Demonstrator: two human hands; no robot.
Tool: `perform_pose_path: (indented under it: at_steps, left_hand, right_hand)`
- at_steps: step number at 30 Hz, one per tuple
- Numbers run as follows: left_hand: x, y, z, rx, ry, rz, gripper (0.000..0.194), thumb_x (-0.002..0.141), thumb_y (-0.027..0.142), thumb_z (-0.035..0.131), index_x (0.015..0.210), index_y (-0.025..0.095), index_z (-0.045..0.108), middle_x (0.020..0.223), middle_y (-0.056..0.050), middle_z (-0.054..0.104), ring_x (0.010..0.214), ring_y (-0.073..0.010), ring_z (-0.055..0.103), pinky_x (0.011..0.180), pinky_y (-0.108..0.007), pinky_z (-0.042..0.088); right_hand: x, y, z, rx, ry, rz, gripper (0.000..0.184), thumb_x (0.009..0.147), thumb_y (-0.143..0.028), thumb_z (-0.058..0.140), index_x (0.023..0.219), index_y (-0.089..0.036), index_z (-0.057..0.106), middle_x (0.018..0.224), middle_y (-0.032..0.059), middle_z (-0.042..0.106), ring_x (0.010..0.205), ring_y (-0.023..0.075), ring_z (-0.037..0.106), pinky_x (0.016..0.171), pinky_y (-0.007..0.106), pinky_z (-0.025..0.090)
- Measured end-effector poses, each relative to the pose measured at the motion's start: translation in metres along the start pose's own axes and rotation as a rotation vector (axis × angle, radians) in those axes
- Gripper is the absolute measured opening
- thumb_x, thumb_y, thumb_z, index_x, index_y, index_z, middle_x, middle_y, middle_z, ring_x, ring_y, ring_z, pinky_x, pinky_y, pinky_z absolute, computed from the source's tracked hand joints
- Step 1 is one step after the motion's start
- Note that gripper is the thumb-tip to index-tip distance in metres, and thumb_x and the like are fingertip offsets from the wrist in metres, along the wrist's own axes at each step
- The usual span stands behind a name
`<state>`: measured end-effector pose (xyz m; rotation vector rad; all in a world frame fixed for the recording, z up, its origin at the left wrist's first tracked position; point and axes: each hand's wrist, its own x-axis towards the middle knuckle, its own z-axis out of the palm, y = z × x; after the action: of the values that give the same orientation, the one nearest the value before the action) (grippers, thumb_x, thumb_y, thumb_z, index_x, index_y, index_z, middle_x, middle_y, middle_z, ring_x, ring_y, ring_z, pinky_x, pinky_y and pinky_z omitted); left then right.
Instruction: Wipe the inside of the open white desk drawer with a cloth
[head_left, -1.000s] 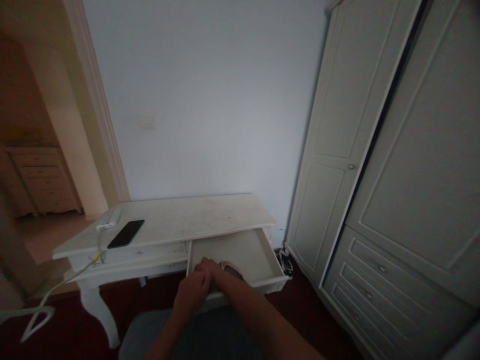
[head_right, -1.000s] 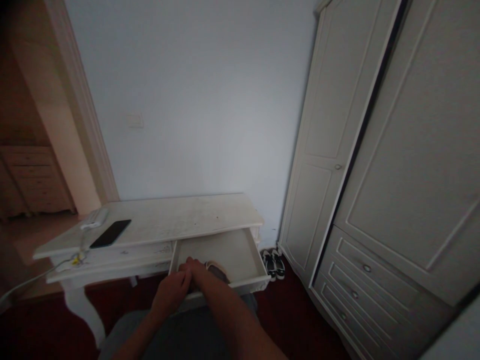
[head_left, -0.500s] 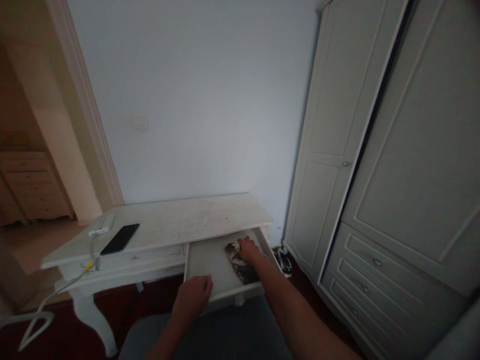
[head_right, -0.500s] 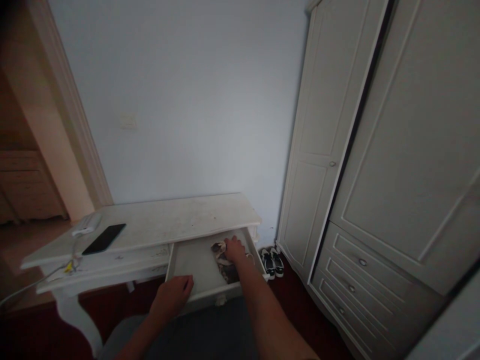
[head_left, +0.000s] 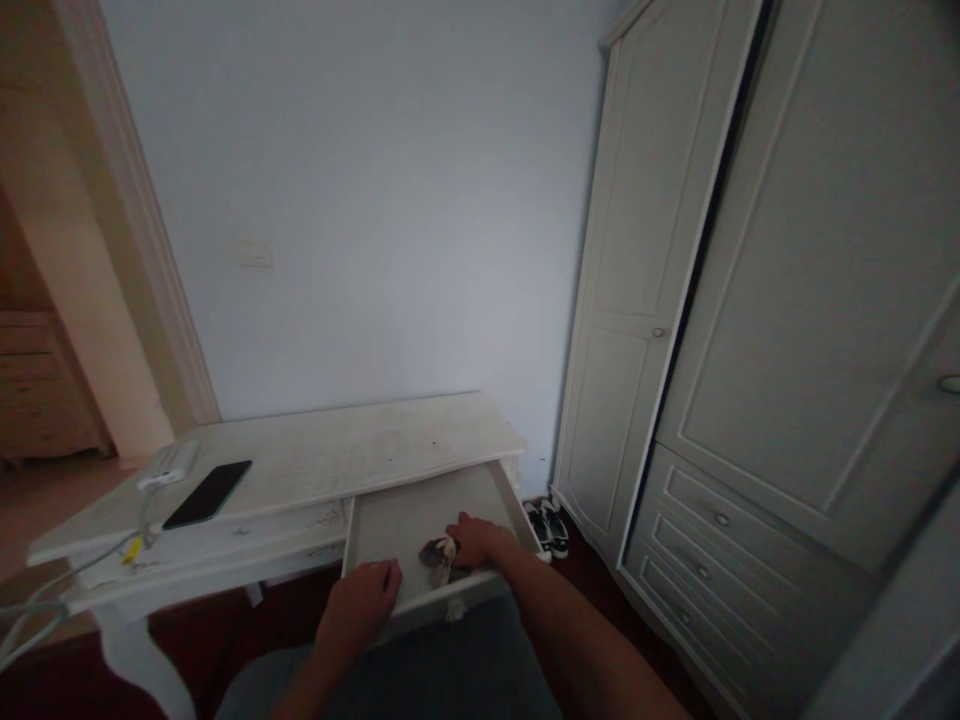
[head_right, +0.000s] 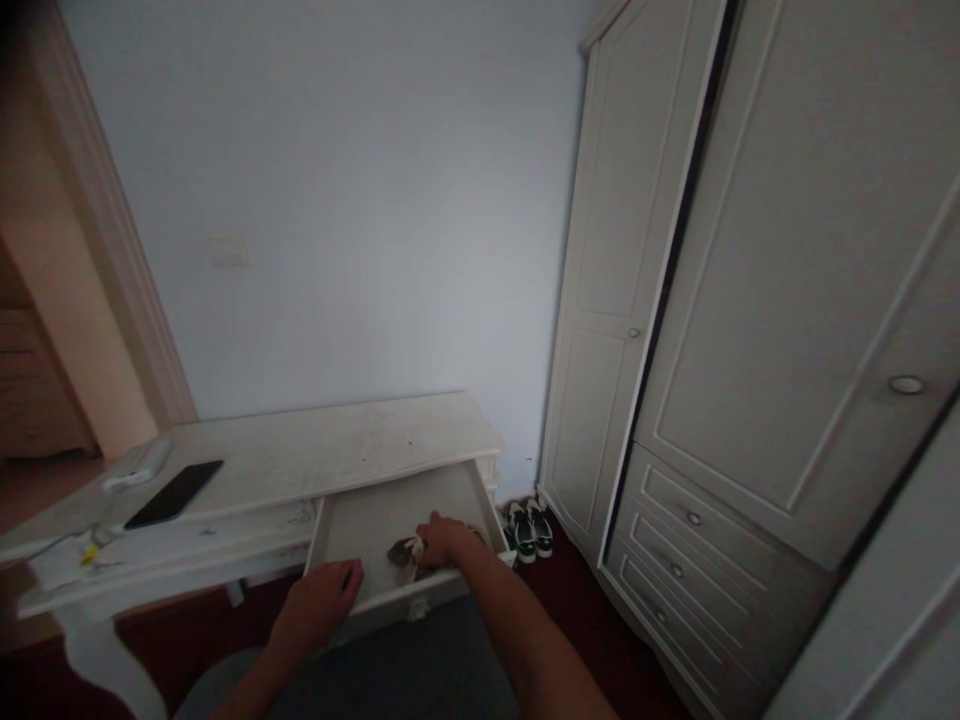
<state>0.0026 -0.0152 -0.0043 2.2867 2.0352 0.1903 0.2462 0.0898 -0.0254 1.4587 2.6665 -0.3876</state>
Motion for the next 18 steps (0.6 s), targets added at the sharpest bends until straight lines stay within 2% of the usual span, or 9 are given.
perform_pose_path:
  at_steps: [3,6,8,10,18]
  left_hand:
    - [0.000,0.000,0.000,0.008,0.006,0.010,0.052,0.107,0.038,0.026,0.101,0.024,0.076,0.105,-0.008,0.081,0.102,-0.0234,0.075,0.083,-0.033,0.049]
    - [-0.002,0.000,-0.002,-0.003,0.002,0.011,0.053,0.107,0.039,0.026,0.100,0.023,0.076,0.105,-0.008,0.082,0.100,-0.0216,0.075,0.082,-0.030,0.049]
    - [-0.004,0.001,-0.003,-0.003,0.003,0.006,0.054,0.108,0.039,0.025,0.101,0.022,0.076,0.106,-0.008,0.082,0.100,-0.0217,0.075,0.084,-0.031,0.049]
    - [-0.005,0.002,-0.005,0.001,0.009,0.011,0.054,0.108,0.038,0.025,0.104,0.021,0.076,0.107,-0.009,0.082,0.101,-0.0225,0.076,0.085,-0.032,0.051]
    - [-0.005,0.001,-0.002,-0.023,0.035,0.044,0.056,0.108,0.038,0.021,0.108,0.021,0.075,0.109,-0.010,0.082,0.101,-0.0235,0.076,0.085,-0.032,0.052]
  right_hand:
    - [0.019,-0.038,0.006,-0.022,-0.009,-0.101,0.051,0.081,-0.048,0.075,0.126,-0.024,0.070,0.129,0.0170,0.065,0.103,0.0359,0.075,0.082,0.049,0.061]
    - [0.039,-0.075,0.012,-0.034,0.005,-0.175,0.044,0.086,-0.046,0.071,0.123,-0.023,0.070,0.127,0.0174,0.066,0.103,0.0366,0.075,0.080,0.051,0.062]
    - [0.048,-0.091,0.015,-0.031,0.016,-0.202,0.042,0.087,-0.046,0.069,0.122,-0.023,0.071,0.124,0.0179,0.067,0.101,0.0366,0.075,0.078,0.051,0.062]
    - [0.052,-0.098,0.016,-0.028,0.020,-0.215,0.044,0.086,-0.046,0.072,0.122,-0.022,0.071,0.122,0.0180,0.068,0.097,0.0366,0.076,0.075,0.050,0.063]
    - [0.058,-0.098,0.027,-0.039,0.064,-0.187,0.044,0.084,-0.043,0.074,0.122,-0.022,0.068,0.122,0.0168,0.068,0.097,0.0348,0.075,0.076,0.047,0.062]
